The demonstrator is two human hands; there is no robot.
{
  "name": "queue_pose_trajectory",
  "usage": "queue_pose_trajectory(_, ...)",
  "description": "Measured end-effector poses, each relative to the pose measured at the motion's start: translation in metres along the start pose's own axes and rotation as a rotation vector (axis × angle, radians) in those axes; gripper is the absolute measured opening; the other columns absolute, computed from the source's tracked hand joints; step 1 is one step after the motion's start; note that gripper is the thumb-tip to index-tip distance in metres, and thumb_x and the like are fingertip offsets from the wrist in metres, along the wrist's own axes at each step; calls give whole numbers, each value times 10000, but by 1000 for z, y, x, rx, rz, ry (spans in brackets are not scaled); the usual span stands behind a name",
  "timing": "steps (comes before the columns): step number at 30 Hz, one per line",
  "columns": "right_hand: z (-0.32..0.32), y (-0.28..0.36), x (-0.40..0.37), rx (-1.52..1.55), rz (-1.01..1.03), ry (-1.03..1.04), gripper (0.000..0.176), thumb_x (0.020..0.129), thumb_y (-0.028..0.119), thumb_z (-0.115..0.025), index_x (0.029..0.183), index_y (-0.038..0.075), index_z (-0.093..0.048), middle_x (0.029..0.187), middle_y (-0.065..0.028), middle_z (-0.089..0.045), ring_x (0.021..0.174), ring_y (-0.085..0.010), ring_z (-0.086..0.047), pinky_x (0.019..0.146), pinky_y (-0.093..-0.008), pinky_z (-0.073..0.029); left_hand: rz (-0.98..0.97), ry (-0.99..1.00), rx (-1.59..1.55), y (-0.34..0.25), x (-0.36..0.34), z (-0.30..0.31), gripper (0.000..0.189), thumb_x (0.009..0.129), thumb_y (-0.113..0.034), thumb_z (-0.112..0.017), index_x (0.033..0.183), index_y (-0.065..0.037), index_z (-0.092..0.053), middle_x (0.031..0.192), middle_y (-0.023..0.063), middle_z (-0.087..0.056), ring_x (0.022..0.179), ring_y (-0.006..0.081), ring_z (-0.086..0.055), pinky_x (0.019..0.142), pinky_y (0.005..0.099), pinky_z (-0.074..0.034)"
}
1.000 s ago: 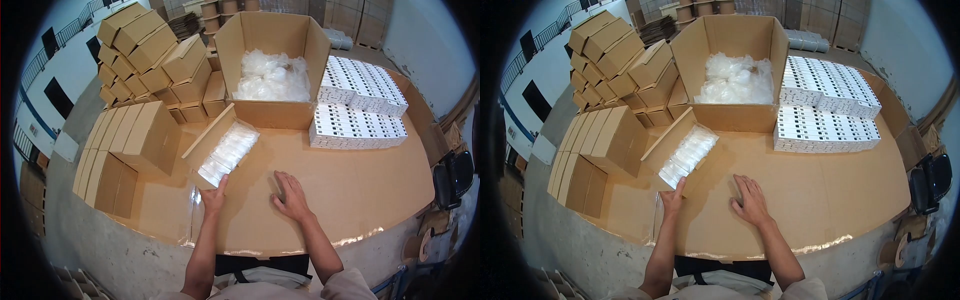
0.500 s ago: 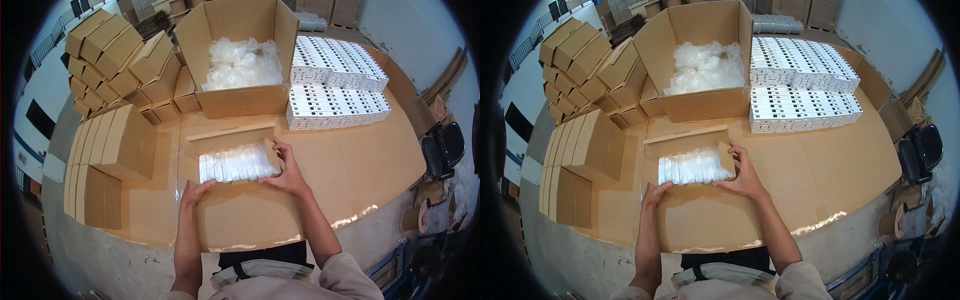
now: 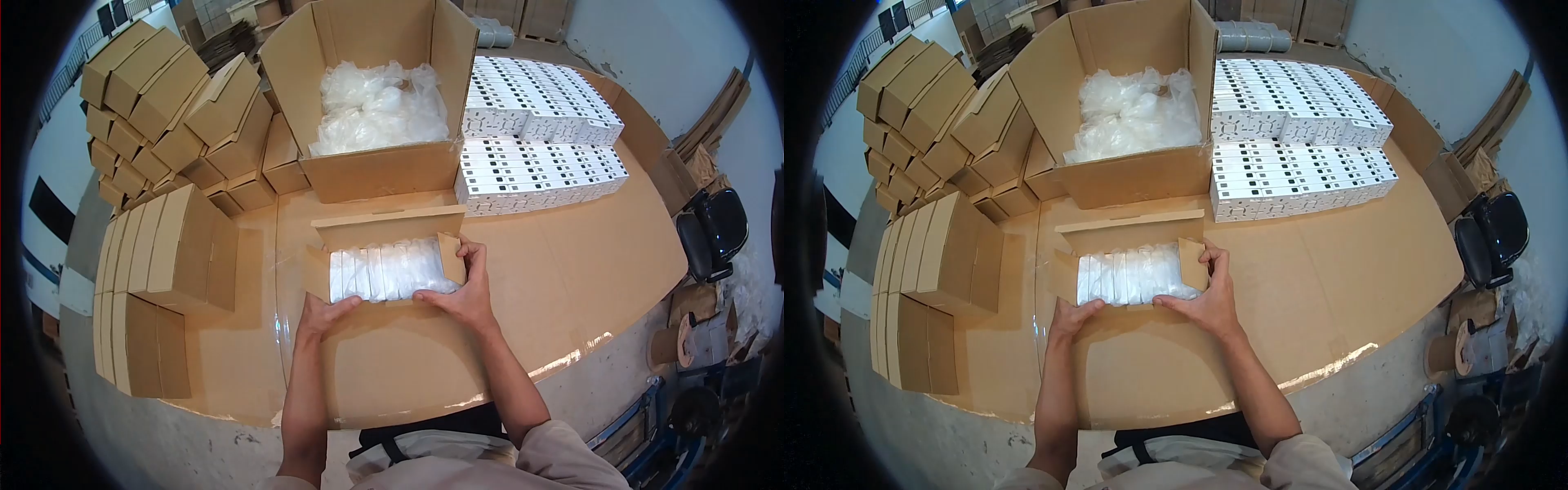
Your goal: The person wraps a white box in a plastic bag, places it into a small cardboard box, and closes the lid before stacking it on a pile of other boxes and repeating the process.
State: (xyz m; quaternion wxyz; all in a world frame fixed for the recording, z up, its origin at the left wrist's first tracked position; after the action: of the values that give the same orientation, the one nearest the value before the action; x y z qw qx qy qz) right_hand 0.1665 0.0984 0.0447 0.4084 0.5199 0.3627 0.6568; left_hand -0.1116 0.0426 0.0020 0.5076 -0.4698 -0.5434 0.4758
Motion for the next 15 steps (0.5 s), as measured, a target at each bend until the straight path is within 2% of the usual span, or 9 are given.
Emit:
queue_pose_trajectory(3,0,7,0,0,-1,-49,798,655,235,-998,1103,91,-354,1434,-266,-505,1310,-330,-547,1140,-443,-425,-2,-42,13,1,0,3,1146,708,-162,-929,1616,-1,-250,1477,128,-491,1335,268,-520,1134,409,-420)
queue_pose_trajectory(6,0,6,-2,32,-15,-98,717,706,185,-961,1073,91,-352,1429,-270,-513,1311,-332,-551,1136,-432,-424,-219,-126,23,-30,2,-2,1232,670,-197,-964,1613,-14,-192,1516,146,-430,1369,282,-491,1142,427,-419)
queue_pose_trajectory(9,0,5,-1,64,13,-109,641,742,149,-932,1038,84,-368,1454,-286,-509,1324,-335,-548,1128,-420,-422,-235,-207,0,-28,-3,1,1219,666,-220,-974,1568,-38,-175,1505,156,-412,1391,293,-466,1146,437,-409)
queue_pose_trajectory(12,1,4,0,51,37,-97,568,761,128,-914,1004,74,-404,1475,-297,-507,1338,-338,-545,1109,-412,-426,-190,-182,42,-26,-2,0,1134,661,-232,-978,1486,-74,-217,1480,163,-419,1400,304,-450,1159,434,-383)
queue_pose_trajectory(15,1,4,-1,11,55,-86,510,773,119,-904,976,66,-439,1468,-298,-524,1365,-349,-534,1086,-407,-431,-198,-202,54,-35,0,-5,1117,636,-353,-985,1481,-89,-304,1442,127,-412,1385,293,-442,1172,425,-338)
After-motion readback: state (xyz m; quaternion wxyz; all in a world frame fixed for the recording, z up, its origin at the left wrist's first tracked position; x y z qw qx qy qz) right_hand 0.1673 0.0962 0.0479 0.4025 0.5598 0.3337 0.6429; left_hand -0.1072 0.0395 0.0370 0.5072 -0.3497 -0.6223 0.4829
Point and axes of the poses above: each hand's wrist, its own x-axis towards the middle knuckle, its own z-axis out of the back of the hand, y = z × x, the point moved 10 cm from there along x, towards the middle knuckle
